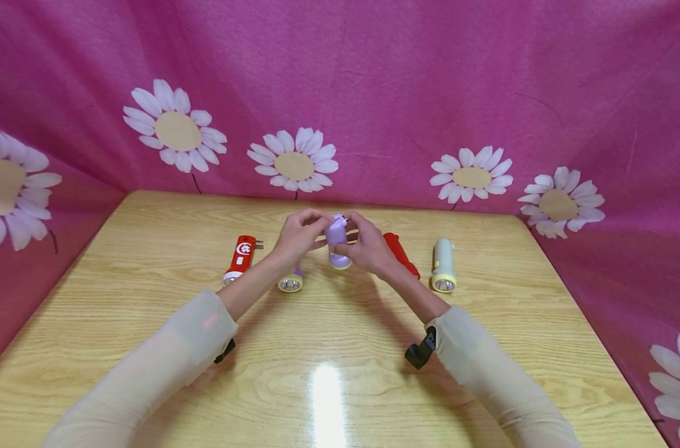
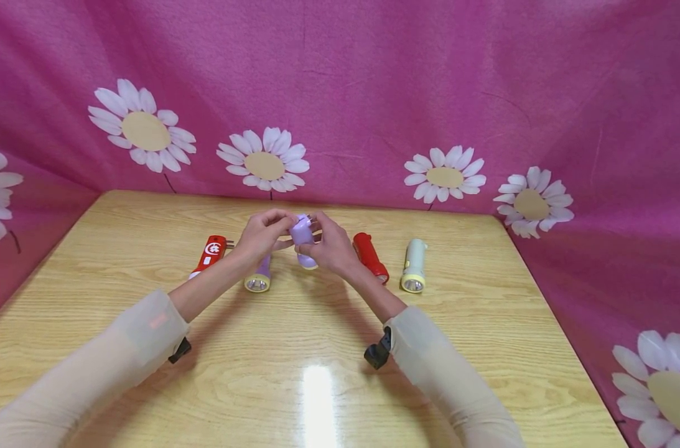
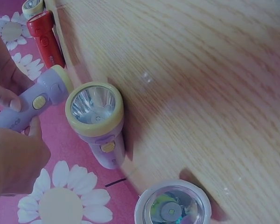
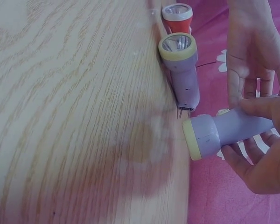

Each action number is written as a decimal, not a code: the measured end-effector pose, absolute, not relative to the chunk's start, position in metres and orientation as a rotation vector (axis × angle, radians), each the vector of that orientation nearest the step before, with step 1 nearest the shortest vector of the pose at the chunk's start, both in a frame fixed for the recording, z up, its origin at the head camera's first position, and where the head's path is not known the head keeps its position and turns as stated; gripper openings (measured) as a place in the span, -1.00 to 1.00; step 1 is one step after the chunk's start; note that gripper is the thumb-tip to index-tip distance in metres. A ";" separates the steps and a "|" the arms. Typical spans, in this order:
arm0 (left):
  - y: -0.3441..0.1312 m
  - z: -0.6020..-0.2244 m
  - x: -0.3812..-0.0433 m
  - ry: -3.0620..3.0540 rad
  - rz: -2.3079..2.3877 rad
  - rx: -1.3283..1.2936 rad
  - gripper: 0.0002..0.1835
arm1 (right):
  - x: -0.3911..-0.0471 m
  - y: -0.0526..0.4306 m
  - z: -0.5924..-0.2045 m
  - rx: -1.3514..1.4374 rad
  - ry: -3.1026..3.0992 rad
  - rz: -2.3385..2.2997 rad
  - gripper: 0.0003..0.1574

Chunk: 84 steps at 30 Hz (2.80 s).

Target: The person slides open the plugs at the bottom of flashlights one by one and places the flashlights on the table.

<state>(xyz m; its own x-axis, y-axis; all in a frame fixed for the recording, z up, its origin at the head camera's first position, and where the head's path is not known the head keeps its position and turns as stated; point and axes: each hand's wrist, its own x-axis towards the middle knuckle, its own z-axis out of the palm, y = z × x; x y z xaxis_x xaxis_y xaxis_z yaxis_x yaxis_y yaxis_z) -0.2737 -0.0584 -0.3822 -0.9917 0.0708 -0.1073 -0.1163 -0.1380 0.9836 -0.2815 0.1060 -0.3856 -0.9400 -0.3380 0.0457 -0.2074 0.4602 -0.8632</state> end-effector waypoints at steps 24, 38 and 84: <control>-0.058 -0.382 -0.274 1.984 2.266 -0.091 -0.82 | -0.282 0.105 -0.384 -0.436 2.562 -1.467 -0.43; -0.058 -0.382 -0.274 1.966 2.268 -0.118 -0.88 | -0.282 0.104 -0.386 -0.407 2.525 -1.516 -0.45; -0.055 -0.383 -0.276 2.110 2.105 0.023 -0.53 | -0.284 0.110 -0.386 -0.303 2.512 -1.564 -0.39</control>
<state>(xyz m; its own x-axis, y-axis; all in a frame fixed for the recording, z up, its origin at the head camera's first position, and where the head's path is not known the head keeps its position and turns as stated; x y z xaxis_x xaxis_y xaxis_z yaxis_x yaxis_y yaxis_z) -0.2765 -0.0549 -0.3830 -0.9869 0.1242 -0.1030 -0.1027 0.0086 0.9947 -0.2838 0.1104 -0.3859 -0.9655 -0.2581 -0.0343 -0.0832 0.4306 -0.8987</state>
